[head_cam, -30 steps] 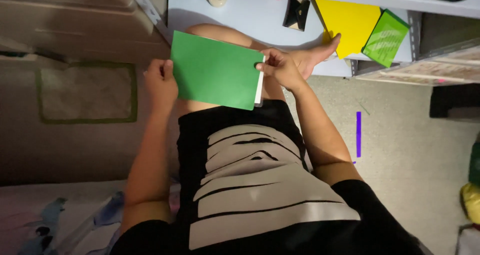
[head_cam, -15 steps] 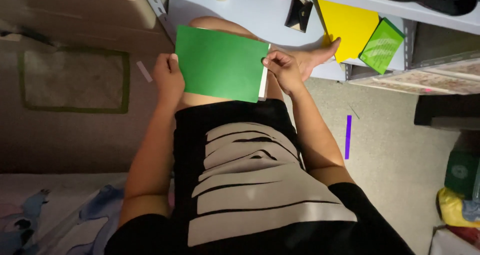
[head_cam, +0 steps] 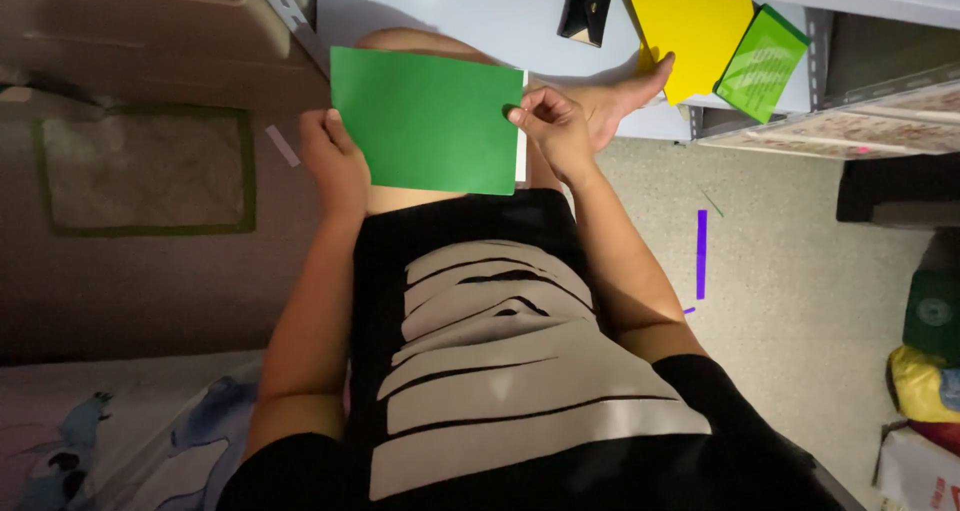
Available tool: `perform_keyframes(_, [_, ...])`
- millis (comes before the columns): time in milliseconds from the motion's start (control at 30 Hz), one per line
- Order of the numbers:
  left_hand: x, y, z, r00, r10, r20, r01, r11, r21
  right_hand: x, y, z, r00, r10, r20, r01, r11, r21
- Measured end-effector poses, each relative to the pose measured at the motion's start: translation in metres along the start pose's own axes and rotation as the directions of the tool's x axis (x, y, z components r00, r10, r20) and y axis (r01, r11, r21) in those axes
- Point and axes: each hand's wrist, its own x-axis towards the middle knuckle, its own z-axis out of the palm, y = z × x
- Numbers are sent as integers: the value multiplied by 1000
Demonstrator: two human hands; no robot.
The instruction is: A person sitting on the floor aligns a green plastic folder into a manual hole puncher and presses down to create holes.
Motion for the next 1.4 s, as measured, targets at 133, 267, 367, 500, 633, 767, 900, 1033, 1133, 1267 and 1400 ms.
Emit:
perform_keyframes(133, [-2,14,-4,1000,-7,-15,7,1000,7,0,3,1,999,-35,-19,35,999,-6])
perform_keyframes(267, [-5,18,-6,1000,16,3,-16,998,66,4,14,6,996,-79,-38,78,997,-29])
perform_keyframes(367, [-7,36,-15,999,-27,43,23,994,103,13,40,2,992,-121,-35,118,990,-73])
perform_keyframes(500, [-9,43,-20,997,-32,76,23,993,115,6,18,7,987,-154,-49,135,950,-280])
perform_keyframes(633, [-9,42,-21,996,-42,72,34,993,115,6,15,13,970,-230,-79,173,880,-442])
perform_keyframes(767, [-12,50,-24,997,-35,75,26,993,115,8,15,17,957,-281,-67,195,801,-566])
perform_keyframes(900, [-11,37,-23,994,-37,103,25,994,110,2,-13,26,969,-245,-29,203,860,-468])
perform_keyframes(1033, [-10,31,-23,993,-66,98,61,997,54,6,-7,25,983,-177,51,173,982,69])
perform_keyframes(1133, [-5,32,-30,985,-101,142,109,993,-47,6,-1,16,984,-101,149,56,958,280])
perform_keyframes(1267, [4,72,-50,958,16,287,26,990,-139,1,-18,3,973,-215,82,229,889,-396])
perform_keyframes(1400, [20,128,-44,904,292,311,-222,944,-242,-13,-106,14,837,-475,270,541,647,-538])
